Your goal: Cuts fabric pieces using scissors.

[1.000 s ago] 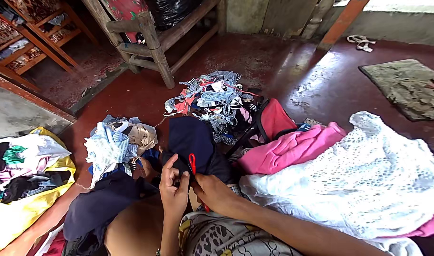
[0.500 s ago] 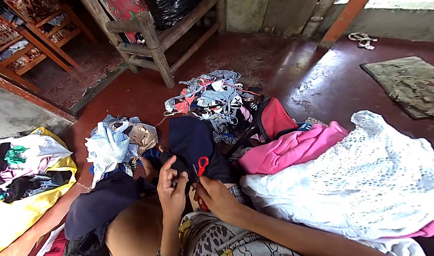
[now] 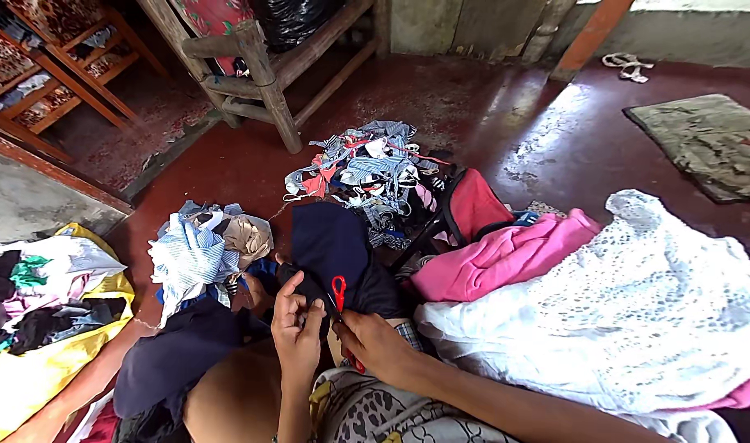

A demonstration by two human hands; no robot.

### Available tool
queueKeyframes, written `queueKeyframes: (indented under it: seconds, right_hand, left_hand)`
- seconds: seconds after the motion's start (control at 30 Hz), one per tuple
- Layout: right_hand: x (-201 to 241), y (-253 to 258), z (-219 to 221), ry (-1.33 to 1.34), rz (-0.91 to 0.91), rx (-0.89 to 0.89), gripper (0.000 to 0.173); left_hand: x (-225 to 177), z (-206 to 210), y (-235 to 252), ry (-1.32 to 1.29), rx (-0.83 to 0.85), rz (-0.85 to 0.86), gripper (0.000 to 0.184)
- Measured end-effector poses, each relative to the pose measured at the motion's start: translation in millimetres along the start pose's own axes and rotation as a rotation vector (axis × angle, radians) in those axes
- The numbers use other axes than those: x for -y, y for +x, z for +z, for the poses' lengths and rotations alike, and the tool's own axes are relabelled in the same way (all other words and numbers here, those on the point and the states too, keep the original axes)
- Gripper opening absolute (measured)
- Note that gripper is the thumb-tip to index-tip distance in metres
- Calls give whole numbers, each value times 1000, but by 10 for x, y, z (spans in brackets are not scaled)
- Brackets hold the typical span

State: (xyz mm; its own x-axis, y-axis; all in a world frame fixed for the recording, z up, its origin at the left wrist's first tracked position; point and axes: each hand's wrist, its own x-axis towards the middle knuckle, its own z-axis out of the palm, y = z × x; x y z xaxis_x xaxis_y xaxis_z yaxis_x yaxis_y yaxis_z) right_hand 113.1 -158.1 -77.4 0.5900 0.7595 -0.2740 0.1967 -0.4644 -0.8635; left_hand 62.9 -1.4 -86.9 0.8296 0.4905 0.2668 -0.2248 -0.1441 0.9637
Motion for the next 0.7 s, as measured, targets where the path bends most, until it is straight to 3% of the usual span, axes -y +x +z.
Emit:
queueKeyframes:
  seconds: [0.7]
  right_hand:
    - [180,182,-2,-30,110,53,37]
  left_hand:
    - [54,-17,1,103,-9,76,53]
